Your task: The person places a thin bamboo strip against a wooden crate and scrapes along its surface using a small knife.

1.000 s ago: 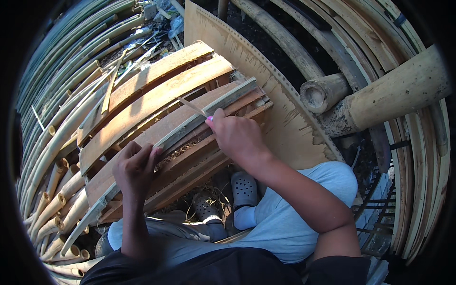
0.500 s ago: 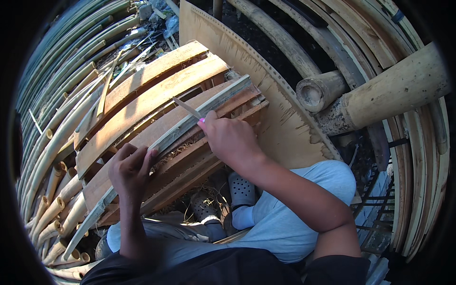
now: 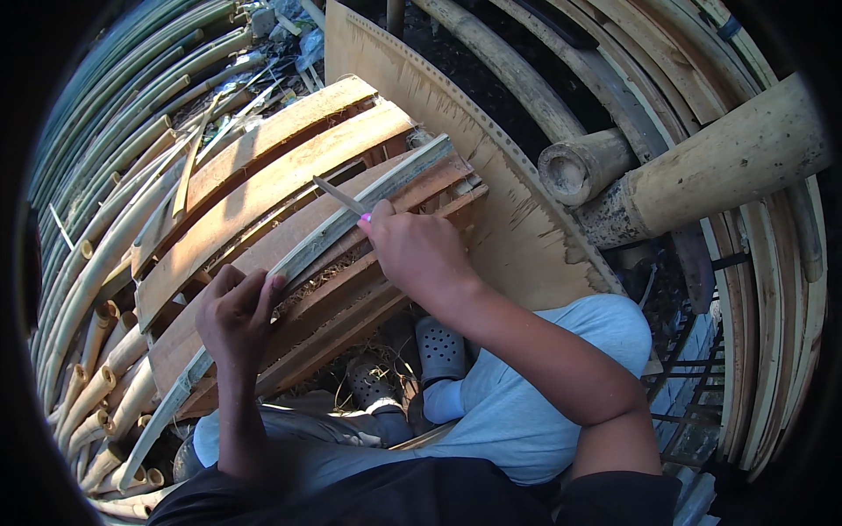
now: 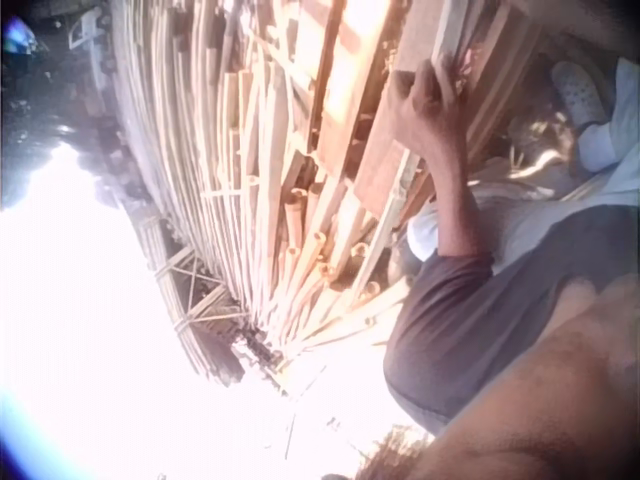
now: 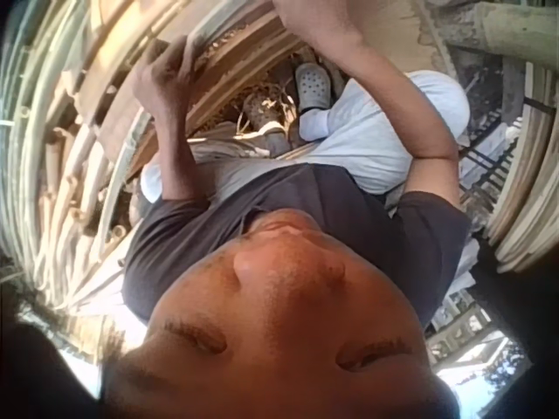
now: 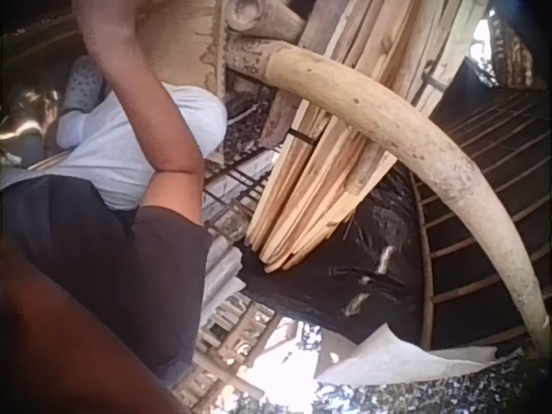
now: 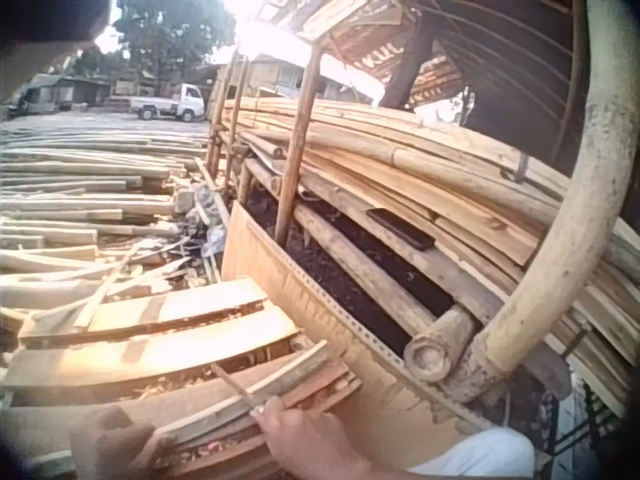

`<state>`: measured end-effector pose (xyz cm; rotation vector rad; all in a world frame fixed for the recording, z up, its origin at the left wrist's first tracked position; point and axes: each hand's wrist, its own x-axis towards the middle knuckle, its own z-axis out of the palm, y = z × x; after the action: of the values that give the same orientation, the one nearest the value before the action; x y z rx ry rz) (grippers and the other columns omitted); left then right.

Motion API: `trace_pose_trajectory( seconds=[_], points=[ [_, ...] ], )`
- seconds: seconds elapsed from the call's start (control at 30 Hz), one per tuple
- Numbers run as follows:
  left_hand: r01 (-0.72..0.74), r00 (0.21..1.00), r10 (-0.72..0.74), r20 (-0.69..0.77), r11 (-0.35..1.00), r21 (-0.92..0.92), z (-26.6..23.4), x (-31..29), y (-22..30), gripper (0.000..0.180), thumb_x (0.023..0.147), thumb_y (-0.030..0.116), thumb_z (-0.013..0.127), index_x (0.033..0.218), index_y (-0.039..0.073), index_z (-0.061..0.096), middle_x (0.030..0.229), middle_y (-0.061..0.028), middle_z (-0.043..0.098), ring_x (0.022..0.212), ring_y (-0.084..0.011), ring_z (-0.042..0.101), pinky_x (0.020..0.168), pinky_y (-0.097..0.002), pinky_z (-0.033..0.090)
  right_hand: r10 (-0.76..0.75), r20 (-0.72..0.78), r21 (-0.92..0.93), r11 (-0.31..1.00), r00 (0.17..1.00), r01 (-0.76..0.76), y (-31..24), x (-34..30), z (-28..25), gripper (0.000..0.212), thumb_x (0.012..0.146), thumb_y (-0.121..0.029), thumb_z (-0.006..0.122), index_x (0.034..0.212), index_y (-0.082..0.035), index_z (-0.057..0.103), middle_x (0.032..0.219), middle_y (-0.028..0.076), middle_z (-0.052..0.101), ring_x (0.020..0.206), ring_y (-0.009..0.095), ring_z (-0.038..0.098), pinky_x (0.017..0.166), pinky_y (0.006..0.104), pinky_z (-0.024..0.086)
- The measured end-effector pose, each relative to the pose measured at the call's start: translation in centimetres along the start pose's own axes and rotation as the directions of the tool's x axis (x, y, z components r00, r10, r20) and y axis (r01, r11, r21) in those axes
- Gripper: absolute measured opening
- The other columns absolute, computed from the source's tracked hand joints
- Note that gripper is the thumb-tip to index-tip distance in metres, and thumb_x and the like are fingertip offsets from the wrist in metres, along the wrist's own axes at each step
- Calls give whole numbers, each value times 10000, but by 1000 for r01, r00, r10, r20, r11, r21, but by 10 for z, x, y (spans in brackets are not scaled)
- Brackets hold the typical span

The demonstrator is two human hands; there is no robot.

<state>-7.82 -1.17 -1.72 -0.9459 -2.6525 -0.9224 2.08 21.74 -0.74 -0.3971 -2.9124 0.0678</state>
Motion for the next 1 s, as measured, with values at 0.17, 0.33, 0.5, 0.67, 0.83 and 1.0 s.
trace_pose_trajectory(
  seconds=[0.17,0.33,0.5,0.67,0.83,1.0],
  points=[
    [23,999,-23,24,999,-39,1,1,0,218,844,293,804,857,79,760,684,-47,490,611,-193,512,579,-345,405,40,-38,-12,999,998,-40,28,8,-3,357,1055,-332,497,852,-42,545,563,134,634,560,316,698,486,426,551],
    [8,1000,-8,-15,1000,-16,4,0,-2,235,844,337,786,831,104,754,682,-62,496,619,-237,529,575,-384,406,-66,87,76,995,994,60,-2,-2,-2,351,1061,-325,481,860,-47,552,577,136,639,565,315,699,485,421,551],
    [2,1000,-3,-24,1000,-10,4,0,1,243,835,342,793,845,101,759,690,-63,504,628,-239,535,582,-385,411,44,47,23,999,998,-45,8,2,-6,322,1053,-301,494,873,-39,546,596,150,645,562,349,685,502,453,547],
    [39,999,-39,2,998,-48,3,0,0,246,830,348,798,857,106,764,695,-64,515,637,-244,547,589,-388,419,43,23,8,999,999,-44,27,6,-8,293,1052,-281,486,899,-35,532,606,170,643,577,373,680,516,482,537],
    [70,997,-70,-7,997,-29,4,-1,1,247,831,351,800,877,110,768,735,-60,568,691,-246,595,620,-380,450,47,69,50,998,997,-50,7,1,-6,293,1053,-284,488,899,-39,533,610,176,642,583,382,677,524,488,538],
    [35,999,-35,-27,999,-8,5,1,4,271,834,362,796,881,97,762,766,-68,594,721,-256,616,644,-385,466,81,56,-7,997,995,-80,20,7,-6,314,1058,-303,481,884,-51,545,623,145,666,610,332,713,533,436,565]
  ],
)
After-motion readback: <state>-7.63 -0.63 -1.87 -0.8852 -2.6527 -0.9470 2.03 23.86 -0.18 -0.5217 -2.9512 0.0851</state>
